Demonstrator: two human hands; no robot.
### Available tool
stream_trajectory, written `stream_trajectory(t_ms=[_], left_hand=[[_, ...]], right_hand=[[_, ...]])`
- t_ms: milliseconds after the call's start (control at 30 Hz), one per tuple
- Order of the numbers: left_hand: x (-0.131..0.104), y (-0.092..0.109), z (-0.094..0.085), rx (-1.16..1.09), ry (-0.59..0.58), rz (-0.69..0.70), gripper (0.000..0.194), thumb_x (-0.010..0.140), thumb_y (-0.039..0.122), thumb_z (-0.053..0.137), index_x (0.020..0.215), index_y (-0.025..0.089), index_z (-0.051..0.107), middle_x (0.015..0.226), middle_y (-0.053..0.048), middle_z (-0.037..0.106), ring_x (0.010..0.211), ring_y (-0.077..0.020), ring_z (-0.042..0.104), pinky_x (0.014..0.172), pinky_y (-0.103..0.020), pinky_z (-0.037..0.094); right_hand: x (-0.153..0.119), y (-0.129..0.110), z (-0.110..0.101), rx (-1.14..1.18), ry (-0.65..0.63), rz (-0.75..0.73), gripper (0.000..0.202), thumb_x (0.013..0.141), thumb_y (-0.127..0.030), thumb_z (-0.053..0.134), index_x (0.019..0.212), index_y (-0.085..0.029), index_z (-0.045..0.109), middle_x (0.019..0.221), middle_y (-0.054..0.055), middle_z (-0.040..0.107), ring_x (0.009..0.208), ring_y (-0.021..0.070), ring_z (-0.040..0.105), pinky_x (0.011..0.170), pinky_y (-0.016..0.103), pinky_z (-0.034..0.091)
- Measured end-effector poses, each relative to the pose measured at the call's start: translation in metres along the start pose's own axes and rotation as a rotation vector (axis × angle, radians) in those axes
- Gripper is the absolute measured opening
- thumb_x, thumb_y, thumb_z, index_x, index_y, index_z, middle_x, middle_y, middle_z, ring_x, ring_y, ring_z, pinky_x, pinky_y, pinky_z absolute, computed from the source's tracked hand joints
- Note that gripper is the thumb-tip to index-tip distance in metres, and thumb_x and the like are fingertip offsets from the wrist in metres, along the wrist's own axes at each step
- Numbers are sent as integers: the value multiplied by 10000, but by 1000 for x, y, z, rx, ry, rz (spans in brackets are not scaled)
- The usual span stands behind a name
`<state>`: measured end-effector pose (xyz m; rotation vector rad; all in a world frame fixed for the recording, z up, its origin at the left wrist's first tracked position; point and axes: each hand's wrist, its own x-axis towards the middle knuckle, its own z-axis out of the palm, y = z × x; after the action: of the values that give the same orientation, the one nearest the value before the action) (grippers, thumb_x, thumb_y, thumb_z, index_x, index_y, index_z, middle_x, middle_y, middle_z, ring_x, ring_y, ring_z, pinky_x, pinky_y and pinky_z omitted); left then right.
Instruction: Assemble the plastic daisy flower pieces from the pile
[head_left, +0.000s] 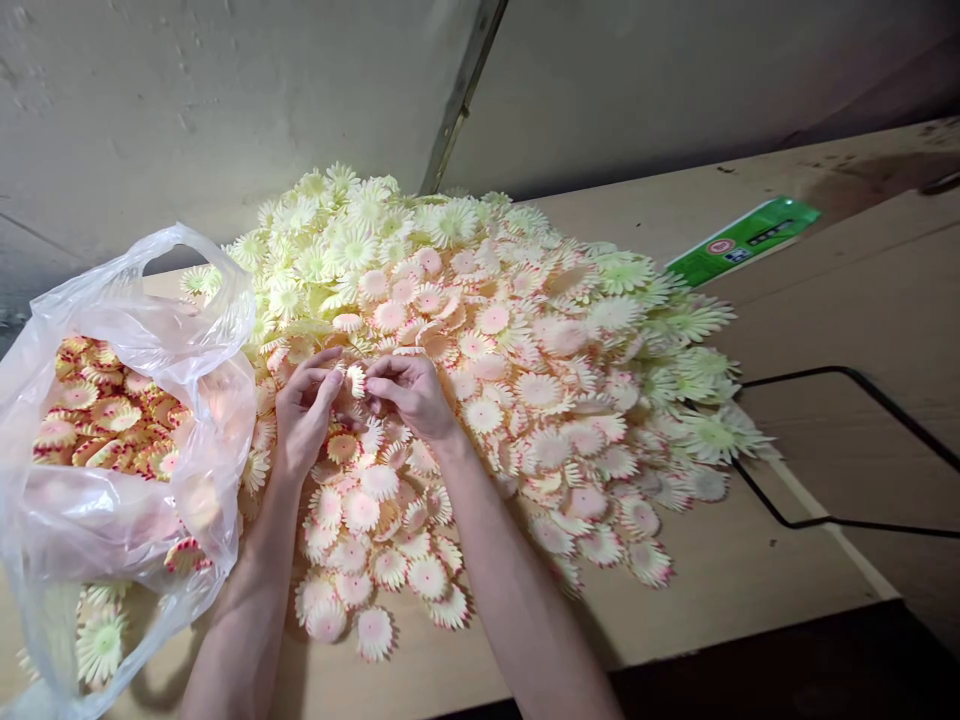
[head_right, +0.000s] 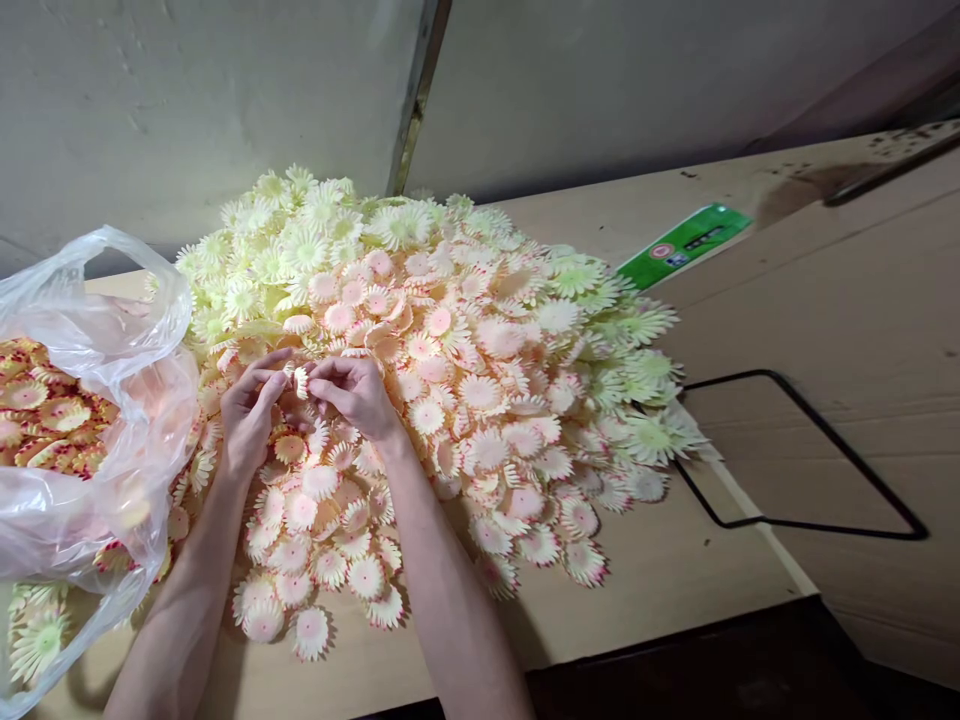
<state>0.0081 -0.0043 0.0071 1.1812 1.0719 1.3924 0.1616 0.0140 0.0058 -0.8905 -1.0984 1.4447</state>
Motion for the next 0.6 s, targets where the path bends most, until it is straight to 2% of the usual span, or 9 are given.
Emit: stream_trajectory(t_ms=[67, 167, 300, 400, 500, 600], left_hand=[[0, -1, 0, 9, -11, -19, 336, 864, 466, 748, 781, 142, 715, 1413, -136, 634, 915, -212, 760, 512, -214, 619], [0, -2, 0, 11, -37, -43, 353, 832, 491, 775, 821, 140, 734, 1431, -139, 613, 782, -165, 750, 470, -213, 607], [-1, -3, 0, 10, -54, -45, 332, 761, 443, 852, 821, 138, 736, 1437, -139, 603, 689, -121, 727, 481, -222, 619], [-1, -3, -1, 9, -50, -28, 315, 797, 448, 820, 828, 145, 740, 1412, -137, 621, 665, -114, 719, 466, -220, 605], [0, -3, -2, 29, -38, -2, 292, 832, 449, 785, 825, 160, 748, 1361, -131, 664, 802, -183, 758, 475, -223, 598], [0, -1, -3, 38, -23, 12, 243, 847, 404, 772, 779, 173, 743, 1321, -118, 699, 1002, -252, 756, 575, -257, 636]], right_hand=[[0, 1, -1, -8, 3, -3, 222, 659, -347, 841, 665, -181, 694, 563, -35, 619, 444, 92, 529, 436, 227, 451], [-1, 2, -1, -29, -1, -23, 210, 672, -337, 831, 671, -177, 695, 573, -30, 619, 470, 93, 532, 456, 227, 436], [-1, 3, -2, -43, -7, -49, 182, 697, -327, 797, 669, -178, 696, 594, -19, 626, 493, 99, 533, 475, 237, 425], [-1, 3, -1, -59, 3, -56, 191, 684, -331, 811, 659, -183, 693, 590, -19, 625, 496, 102, 533, 467, 235, 416], [0, 2, -1, -68, -1, -42, 226, 675, -349, 833, 653, -183, 682, 568, -27, 622, 466, 94, 529, 458, 231, 418], [0, 1, 0, -57, -6, -26, 233, 675, -351, 834, 656, -179, 679, 569, -25, 639, 438, 90, 531, 454, 231, 440]])
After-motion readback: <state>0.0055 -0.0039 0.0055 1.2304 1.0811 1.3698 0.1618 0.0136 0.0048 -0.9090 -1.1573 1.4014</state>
